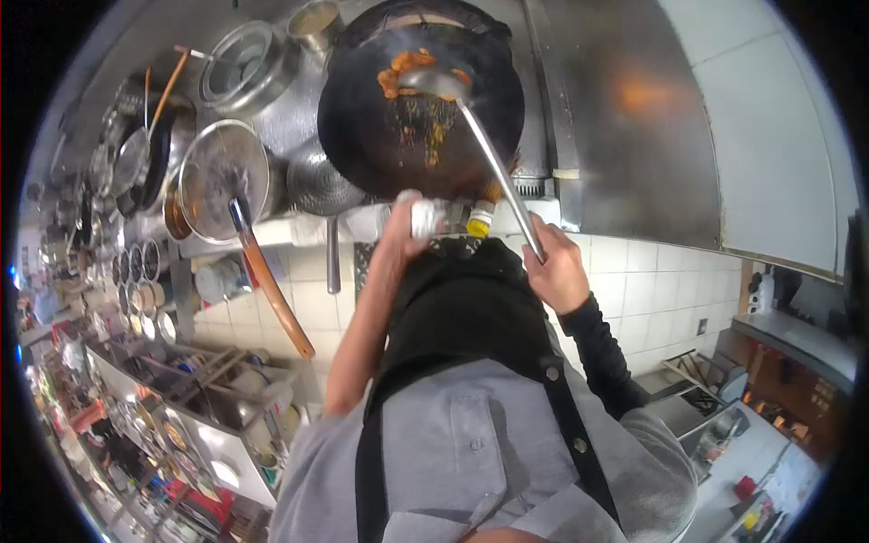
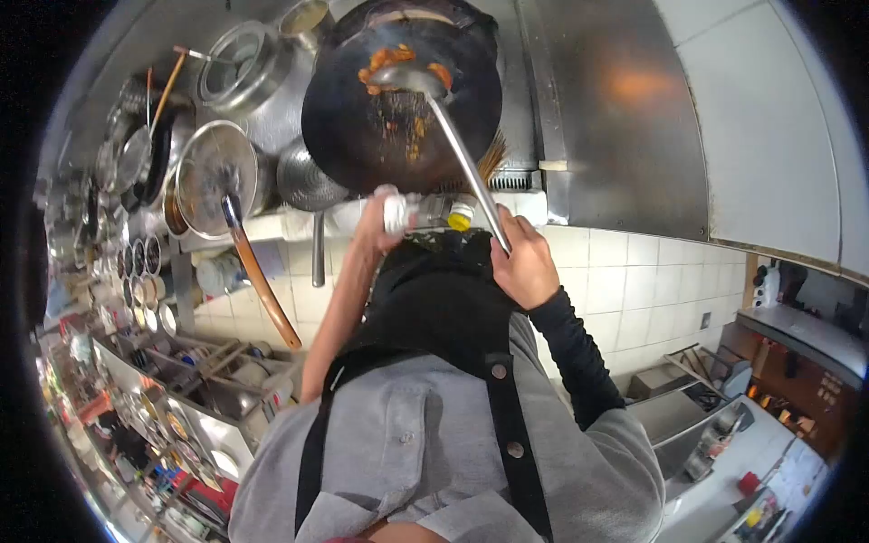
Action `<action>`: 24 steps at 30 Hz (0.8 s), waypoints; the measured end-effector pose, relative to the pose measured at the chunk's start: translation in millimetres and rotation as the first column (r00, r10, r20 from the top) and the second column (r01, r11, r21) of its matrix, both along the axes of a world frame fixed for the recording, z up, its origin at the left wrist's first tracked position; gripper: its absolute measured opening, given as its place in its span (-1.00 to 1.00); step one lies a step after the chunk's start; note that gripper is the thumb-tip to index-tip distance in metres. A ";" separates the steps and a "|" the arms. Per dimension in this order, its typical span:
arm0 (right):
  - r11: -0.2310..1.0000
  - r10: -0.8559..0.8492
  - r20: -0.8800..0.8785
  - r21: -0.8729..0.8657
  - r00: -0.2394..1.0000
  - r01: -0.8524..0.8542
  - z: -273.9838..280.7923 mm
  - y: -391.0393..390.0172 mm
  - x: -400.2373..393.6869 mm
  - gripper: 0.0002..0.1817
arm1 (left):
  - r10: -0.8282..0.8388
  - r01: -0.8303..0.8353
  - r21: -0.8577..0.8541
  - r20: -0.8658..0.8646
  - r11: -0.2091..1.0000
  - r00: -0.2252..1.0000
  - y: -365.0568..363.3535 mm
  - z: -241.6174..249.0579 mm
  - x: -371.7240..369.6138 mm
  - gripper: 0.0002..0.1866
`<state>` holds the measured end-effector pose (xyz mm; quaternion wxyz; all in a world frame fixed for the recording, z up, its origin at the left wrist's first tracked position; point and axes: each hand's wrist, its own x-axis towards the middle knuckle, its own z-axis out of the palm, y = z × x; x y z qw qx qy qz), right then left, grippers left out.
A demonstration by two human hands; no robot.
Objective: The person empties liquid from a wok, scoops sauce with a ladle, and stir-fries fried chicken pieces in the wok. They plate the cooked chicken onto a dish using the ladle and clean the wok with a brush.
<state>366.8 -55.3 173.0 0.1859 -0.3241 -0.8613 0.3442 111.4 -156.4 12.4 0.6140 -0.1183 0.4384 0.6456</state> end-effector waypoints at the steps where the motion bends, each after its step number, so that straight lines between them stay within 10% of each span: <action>1: 1.000 -0.022 -0.011 0.009 1.000 0.022 4.6 0.0 -4.4 -0.47 | -0.022 0.023 0.019 -0.069 1.000 0.997 7.1 6.2 -9.5 -0.83; 5: 0.982 -0.124 -0.038 0.139 0.992 0.128 -16.3 16.4 -54.4 -0.58 | 0.075 -0.083 -0.063 -0.119 0.995 0.990 29.8 43.8 -32.6 -0.86; 8: 0.833 -0.312 0.063 -0.462 0.948 0.305 -16.9 14.6 -97.8 -0.81 | 0.054 -0.159 -0.181 -0.478 0.971 0.877 17.3 39.7 -21.9 -0.77; 12: 0.255 -0.468 -0.064 -0.965 0.882 0.065 -2.7 4.5 -108.2 -0.84 | -0.176 -0.159 -0.264 -0.889 0.951 0.423 -19.1 25.6 -7.5 -0.84; 16: -0.055 -0.581 -0.162 -0.970 0.798 -0.238 13.5 -12.9 -109.8 -0.67 | -0.076 -0.280 -0.174 -0.941 0.944 0.330 -35.1 28.3 -11.1 -0.81; 20: -0.305 -0.622 -0.177 -0.843 0.763 -0.444 11.6 -4.5 -113.3 -0.63 | -0.122 0.003 -0.206 -0.566 0.979 0.815 -44.3 23.1 -45.2 -0.91; 24: -0.417 -0.642 -0.104 -0.784 0.759 -0.460 12.5 -12.4 -103.2 -0.64 | -0.093 0.084 -0.122 -0.068 0.989 0.993 -49.5 30.0 -45.5 -0.95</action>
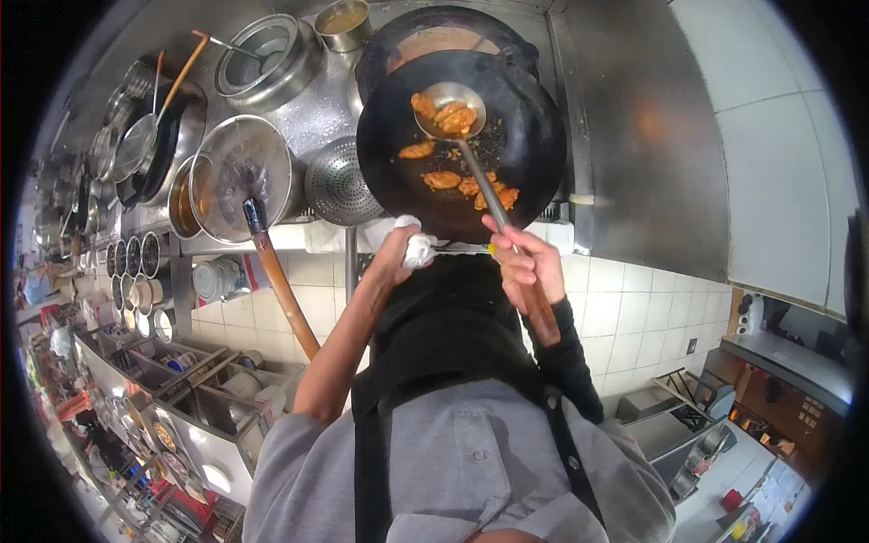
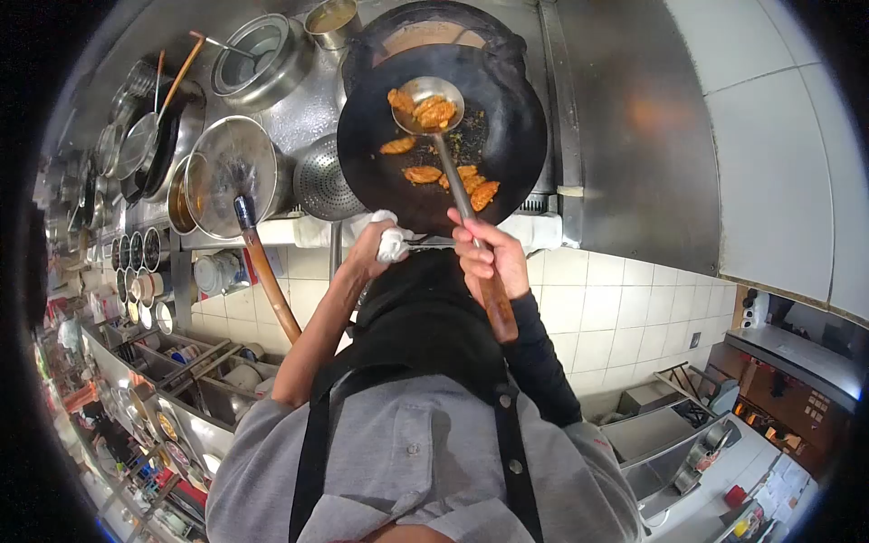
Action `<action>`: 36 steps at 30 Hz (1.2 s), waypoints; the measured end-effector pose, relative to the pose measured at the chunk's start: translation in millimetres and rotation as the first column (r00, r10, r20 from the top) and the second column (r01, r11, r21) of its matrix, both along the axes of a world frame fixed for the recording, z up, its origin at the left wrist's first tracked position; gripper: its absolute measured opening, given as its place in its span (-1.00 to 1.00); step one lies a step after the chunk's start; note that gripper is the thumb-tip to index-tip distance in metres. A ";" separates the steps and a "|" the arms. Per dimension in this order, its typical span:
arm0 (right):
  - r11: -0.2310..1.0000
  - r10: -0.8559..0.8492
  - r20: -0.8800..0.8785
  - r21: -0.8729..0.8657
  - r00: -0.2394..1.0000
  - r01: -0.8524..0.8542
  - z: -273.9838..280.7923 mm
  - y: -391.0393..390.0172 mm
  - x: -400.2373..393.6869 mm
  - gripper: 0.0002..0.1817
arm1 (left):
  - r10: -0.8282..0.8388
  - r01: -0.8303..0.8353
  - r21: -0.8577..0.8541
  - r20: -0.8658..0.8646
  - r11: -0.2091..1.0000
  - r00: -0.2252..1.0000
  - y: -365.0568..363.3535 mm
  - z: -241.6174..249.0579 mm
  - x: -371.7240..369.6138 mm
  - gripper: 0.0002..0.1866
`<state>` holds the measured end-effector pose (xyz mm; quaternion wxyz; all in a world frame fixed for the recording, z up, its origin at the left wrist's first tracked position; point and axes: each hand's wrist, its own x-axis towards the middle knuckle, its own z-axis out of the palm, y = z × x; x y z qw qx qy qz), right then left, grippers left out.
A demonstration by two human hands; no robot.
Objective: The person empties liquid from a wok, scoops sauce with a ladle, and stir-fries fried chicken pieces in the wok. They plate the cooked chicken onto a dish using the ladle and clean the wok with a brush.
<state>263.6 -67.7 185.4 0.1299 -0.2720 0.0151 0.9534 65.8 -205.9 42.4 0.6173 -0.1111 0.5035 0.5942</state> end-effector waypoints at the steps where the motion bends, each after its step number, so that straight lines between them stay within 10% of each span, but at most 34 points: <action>1: 1.000 -0.003 0.029 0.000 1.000 0.003 1.2 -4.8 4.9 -0.63 | -0.022 0.020 0.024 0.089 1.000 0.996 1.1 -4.9 -0.4 -0.94; 4: 0.984 0.018 0.076 0.174 0.997 -0.031 12.6 -19.9 21.3 -0.59 | -0.093 0.075 0.079 0.267 0.994 0.959 5.3 -20.4 1.4 -0.93; 8: 0.826 -0.018 0.401 0.523 0.916 -0.212 7.1 -33.2 21.3 -0.55 | -0.036 0.025 0.125 0.087 0.992 0.996 15.4 1.6 15.8 -0.95; 17: 0.530 0.127 0.535 0.675 0.835 -0.513 55.4 -57.1 8.7 -0.92 | 0.105 -0.103 0.024 -0.131 0.994 0.986 -72.8 65.5 19.1 -0.88; 22: -0.033 0.171 0.579 0.812 0.797 -0.583 83.6 -36.0 45.8 -0.42 | 0.475 -0.461 0.132 -0.101 0.877 0.874 -118.2 152.0 78.1 -0.78; 25: -0.733 0.071 0.196 0.675 0.978 -0.082 92.2 -43.8 20.2 -0.40 | 0.672 -0.660 0.133 -0.204 0.739 0.712 -159.0 200.0 114.1 -0.79; 36: -0.655 0.655 0.301 0.683 0.693 0.323 65.4 -251.9 -96.1 -0.46 | 0.846 -0.990 0.139 -0.523 -0.037 -0.105 -360.6 137.5 196.5 -0.93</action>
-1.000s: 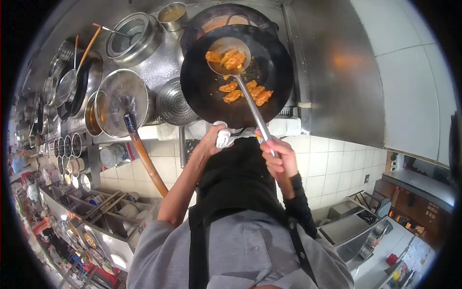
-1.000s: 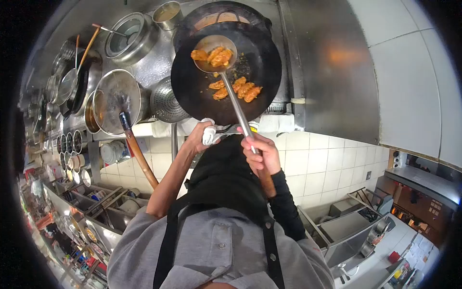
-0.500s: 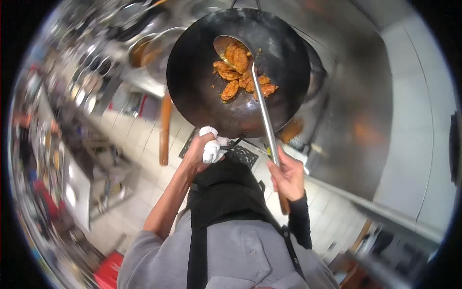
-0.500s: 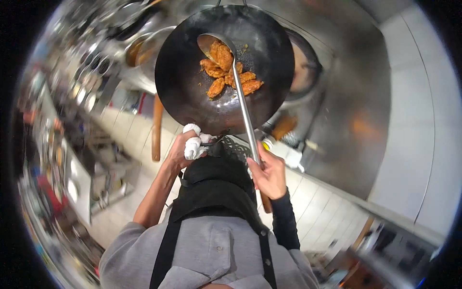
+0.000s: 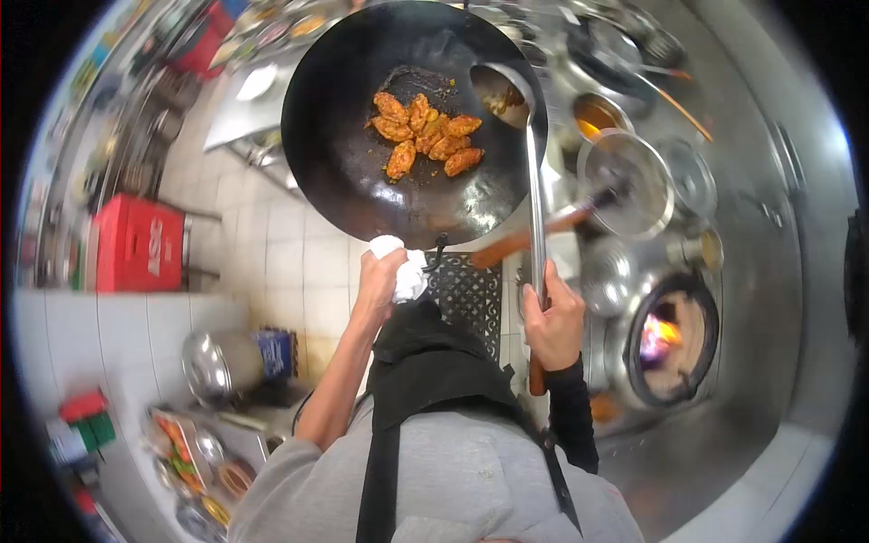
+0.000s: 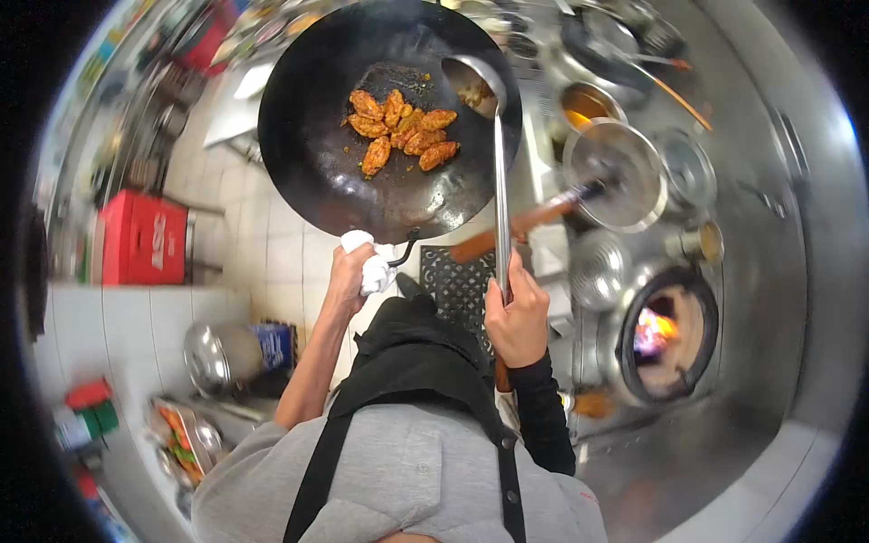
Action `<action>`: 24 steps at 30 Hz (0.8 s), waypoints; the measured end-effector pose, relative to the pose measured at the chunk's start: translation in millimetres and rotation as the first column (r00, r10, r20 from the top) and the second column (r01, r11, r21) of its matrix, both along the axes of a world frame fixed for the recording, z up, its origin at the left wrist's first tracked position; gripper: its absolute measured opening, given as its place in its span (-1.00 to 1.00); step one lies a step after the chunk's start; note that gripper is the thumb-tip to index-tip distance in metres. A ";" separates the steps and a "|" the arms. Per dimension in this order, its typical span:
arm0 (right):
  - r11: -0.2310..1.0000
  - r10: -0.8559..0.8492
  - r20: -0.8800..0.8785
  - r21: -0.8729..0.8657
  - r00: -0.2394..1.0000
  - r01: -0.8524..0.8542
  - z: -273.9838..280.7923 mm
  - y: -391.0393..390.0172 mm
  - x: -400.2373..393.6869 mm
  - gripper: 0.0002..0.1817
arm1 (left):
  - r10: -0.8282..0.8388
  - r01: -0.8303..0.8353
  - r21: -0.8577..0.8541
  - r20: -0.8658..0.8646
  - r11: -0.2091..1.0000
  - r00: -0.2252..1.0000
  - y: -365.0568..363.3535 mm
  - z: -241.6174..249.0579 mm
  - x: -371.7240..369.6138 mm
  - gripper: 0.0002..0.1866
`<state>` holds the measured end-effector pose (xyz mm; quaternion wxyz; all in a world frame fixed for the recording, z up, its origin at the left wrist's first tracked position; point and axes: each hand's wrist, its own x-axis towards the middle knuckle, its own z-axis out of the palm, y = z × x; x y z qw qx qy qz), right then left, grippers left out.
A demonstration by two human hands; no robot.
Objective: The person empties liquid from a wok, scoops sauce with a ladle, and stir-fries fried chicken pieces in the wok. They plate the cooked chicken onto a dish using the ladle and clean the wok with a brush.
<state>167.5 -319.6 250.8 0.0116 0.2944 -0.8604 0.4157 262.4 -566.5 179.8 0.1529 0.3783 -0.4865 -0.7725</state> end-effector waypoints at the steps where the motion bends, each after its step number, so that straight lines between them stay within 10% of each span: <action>1: 0.997 0.055 0.279 -0.067 0.959 -0.038 -2.6 -30.6 -0.1 -0.48 | 0.072 -0.072 -0.026 -0.007 0.997 0.997 -20.9 -7.9 9.5 -0.92; 4: 0.968 0.234 0.837 -0.246 0.494 -0.041 -13.1 -99.8 2.3 -0.57 | 0.249 -0.248 -0.097 0.001 0.964 0.969 -64.4 -36.5 34.9 -0.85; 7: 0.941 0.324 0.946 -0.322 0.004 -0.100 -18.8 -147.6 -28.3 -0.56 | 0.402 -0.389 -0.134 0.086 0.911 0.912 -84.6 -54.5 46.1 -0.85; 11: 0.935 0.222 0.919 -0.295 -0.327 -0.195 -34.9 -201.4 -41.6 -0.55 | 0.540 -0.534 -0.079 0.164 0.842 0.826 -112.6 -77.6 67.7 -0.87; 19: 0.923 0.087 0.673 -0.332 -0.735 -0.195 -73.9 -301.3 -70.4 -0.55 | 0.643 -0.690 0.239 0.253 0.683 0.723 -142.9 -79.1 90.5 -0.93; 24: 0.839 0.081 0.772 -0.395 -0.631 -0.375 -66.4 -355.4 -93.2 -0.55 | 0.651 -0.702 0.215 0.265 0.679 0.711 -171.7 -79.2 78.7 -0.92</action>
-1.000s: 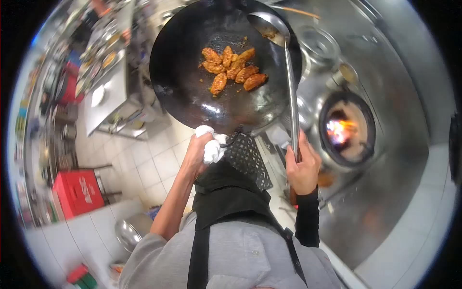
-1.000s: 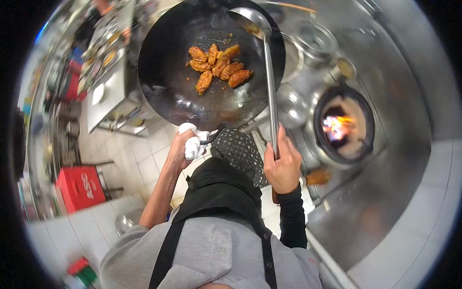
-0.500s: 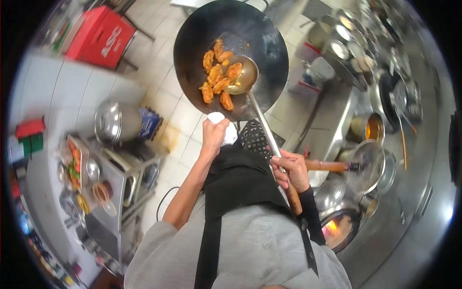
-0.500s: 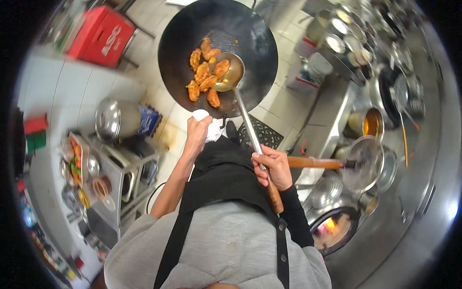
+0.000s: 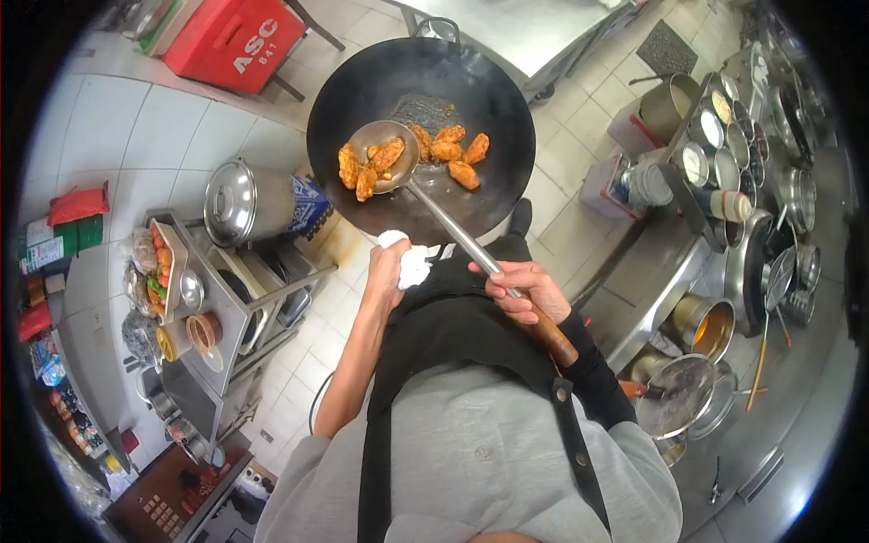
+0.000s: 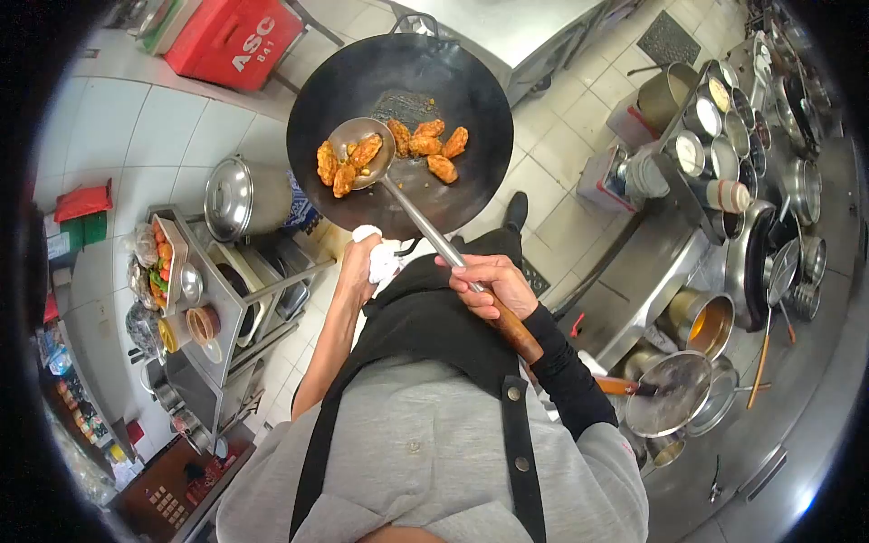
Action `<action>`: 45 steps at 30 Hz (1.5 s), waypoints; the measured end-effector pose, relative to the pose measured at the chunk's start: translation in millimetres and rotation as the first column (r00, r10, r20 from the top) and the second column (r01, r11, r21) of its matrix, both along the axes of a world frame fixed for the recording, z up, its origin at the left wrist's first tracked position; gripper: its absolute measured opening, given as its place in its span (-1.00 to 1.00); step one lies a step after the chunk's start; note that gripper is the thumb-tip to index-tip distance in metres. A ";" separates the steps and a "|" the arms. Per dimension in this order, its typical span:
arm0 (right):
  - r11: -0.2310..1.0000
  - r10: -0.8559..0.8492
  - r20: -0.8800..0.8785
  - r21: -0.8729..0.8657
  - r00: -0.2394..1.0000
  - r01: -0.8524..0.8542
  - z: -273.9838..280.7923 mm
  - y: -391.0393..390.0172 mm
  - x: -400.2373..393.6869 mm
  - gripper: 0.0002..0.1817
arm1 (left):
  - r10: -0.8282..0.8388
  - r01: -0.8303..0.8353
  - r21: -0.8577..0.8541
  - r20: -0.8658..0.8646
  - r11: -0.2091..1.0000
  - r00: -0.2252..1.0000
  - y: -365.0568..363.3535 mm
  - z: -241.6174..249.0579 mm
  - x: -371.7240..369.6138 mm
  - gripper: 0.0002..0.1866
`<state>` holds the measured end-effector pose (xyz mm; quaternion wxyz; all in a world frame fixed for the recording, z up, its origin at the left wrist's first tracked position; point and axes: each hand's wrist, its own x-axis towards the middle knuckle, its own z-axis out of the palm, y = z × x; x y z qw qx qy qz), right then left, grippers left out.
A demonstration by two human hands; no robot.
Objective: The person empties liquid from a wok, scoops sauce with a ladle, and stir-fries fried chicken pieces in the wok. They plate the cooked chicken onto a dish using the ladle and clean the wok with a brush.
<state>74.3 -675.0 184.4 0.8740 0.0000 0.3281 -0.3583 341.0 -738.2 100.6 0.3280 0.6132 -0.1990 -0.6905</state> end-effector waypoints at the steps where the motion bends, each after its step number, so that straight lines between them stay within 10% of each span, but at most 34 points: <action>1: 1.000 -0.001 0.012 -0.003 1.000 0.001 0.9 -13.9 -8.1 -0.55 | 0.015 -0.015 -0.019 0.006 1.000 1.000 -11.1 -2.2 -5.5 -0.92; 10: 0.990 -0.005 0.018 -0.144 1.000 0.007 18.2 -142.7 -126.8 -0.57 | 0.141 -0.159 -0.106 -0.158 0.982 0.977 -119.6 -0.3 -89.5 -0.92; 18: 0.921 -0.131 -0.370 -0.389 0.920 -0.026 65.0 -279.8 -219.9 -0.61 | 0.304 -0.315 -0.072 -0.130 0.946 0.944 -183.7 12.4 -146.3 -0.86; 27: 0.871 -0.270 -0.532 -0.490 0.803 -0.032 -18.8 -432.6 -276.9 -0.80 | 0.467 -0.468 -0.071 -0.035 0.881 0.884 -191.7 13.7 -160.3 -0.85; 37: 0.783 -0.329 -0.901 -0.428 0.284 -0.451 -53.6 -455.7 -257.9 -0.68 | 0.516 -0.515 -0.063 -0.003 0.855 0.856 -192.1 -4.6 -152.0 -0.80; 45: 0.774 -0.348 -0.907 -0.420 0.236 -0.473 -43.3 -450.6 -243.9 -0.61 | 0.590 -0.589 -0.057 0.001 0.806 0.807 -206.4 6.3 -151.0 -0.93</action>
